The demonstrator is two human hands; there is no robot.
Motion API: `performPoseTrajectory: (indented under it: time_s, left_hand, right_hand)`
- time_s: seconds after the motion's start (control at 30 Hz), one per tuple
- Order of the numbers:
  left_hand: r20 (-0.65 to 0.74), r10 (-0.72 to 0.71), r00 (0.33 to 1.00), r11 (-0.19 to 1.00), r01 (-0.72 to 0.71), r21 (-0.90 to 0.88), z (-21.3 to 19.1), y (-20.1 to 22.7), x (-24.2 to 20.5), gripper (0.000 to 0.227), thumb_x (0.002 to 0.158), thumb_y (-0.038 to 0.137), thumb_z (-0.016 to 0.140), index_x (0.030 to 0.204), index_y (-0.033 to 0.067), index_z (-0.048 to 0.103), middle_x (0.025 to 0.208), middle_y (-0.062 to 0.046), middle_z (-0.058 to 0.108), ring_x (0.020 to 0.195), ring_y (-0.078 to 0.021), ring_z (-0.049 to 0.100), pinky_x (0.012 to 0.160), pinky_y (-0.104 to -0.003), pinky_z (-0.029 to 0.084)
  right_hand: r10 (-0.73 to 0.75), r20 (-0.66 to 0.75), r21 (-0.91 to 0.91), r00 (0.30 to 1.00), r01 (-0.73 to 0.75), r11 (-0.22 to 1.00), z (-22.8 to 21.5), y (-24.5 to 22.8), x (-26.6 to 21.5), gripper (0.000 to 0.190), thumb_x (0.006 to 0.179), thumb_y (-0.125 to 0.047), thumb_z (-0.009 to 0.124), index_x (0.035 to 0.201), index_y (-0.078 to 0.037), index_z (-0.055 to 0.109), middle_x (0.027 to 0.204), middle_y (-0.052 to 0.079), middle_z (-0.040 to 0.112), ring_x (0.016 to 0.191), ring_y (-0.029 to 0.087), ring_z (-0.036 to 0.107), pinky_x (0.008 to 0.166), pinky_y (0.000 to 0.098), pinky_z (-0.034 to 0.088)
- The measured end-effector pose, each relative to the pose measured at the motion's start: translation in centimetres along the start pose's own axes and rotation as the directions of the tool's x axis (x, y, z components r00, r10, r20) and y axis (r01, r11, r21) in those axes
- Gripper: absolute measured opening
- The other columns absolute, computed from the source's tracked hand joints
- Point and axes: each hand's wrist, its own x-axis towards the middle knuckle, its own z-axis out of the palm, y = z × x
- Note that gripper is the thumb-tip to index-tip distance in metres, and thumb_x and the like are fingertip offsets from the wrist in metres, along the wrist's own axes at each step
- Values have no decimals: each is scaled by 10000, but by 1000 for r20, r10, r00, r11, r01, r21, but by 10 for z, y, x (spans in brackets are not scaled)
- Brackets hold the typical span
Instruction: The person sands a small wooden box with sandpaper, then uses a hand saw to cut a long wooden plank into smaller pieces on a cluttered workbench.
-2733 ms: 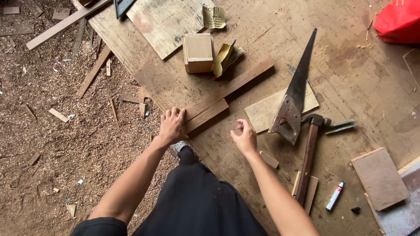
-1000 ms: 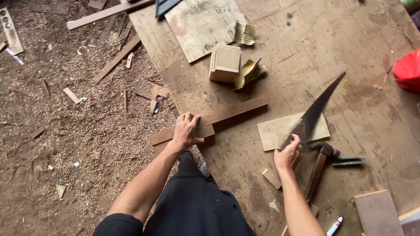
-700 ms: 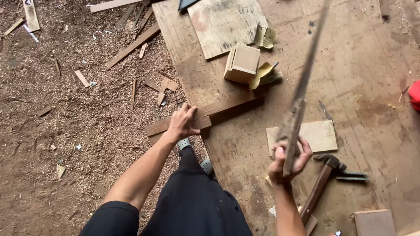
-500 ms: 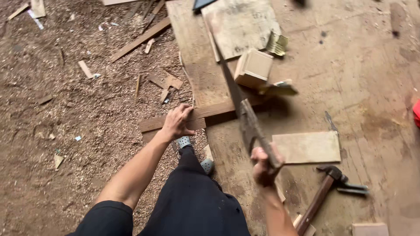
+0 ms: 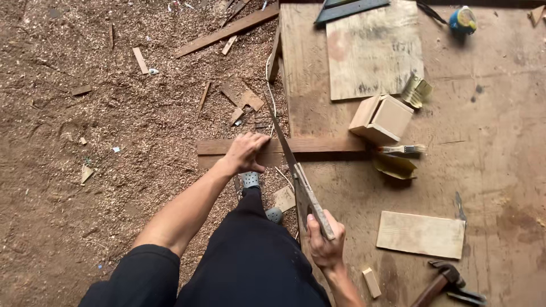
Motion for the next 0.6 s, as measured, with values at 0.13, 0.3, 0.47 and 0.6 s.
performPoseTrajectory:
  time_s: [0.13, 0.3, 0.47, 0.6]
  left_hand:
    - [-49, 81, 996, 997, -80, 9, 0, -12, 8, 1150, 478, 587, 954, 1395, 63, 498, 1266, -108, 624, 1088, -243, 607, 905, -400, 491]
    - [17, 53, 998, 998, -54, 12, -4, -14, 19, 1144, 503, 598, 941, 1419, 75, 495, 1260, -97, 626, 1054, -248, 603, 892, -396, 502]
    - [-10, 44, 999, 996, -44, -78, -7, -1, 21, 1121, 497, 566, 953, 1401, 69, 514, 1224, -107, 625, 1043, -266, 604, 898, -415, 493]
    - [-10, 15, 1000, 997, -16, -69, -10, 16, 20, 1114, 526, 547, 949, 1421, 61, 499, 1223, -111, 623, 1036, -270, 603, 894, -408, 495]
  right_hand:
    - [-35, -6, -95, 999, 34, 995, 7, 5, 22, 323, 997, -219, 578, 725, -46, 600, 529, 8, 538, 405, 98, 489, 362, 297, 373]
    - [-31, -17, -116, 999, 29, 993, 14, 10, 25, 311, 1003, -235, 545, 749, -68, 613, 537, -19, 561, 355, 79, 505, 304, 288, 391]
    - [-96, -30, -158, 995, 90, 983, 16, 9, 14, 300, 1005, -217, 565, 748, -62, 583, 503, -4, 527, 372, 103, 482, 343, 308, 370]
    - [-134, -76, -135, 988, 123, 983, 10, 10, 0, 271, 1012, -181, 572, 776, -49, 556, 544, 18, 516, 420, 114, 509, 392, 317, 394]
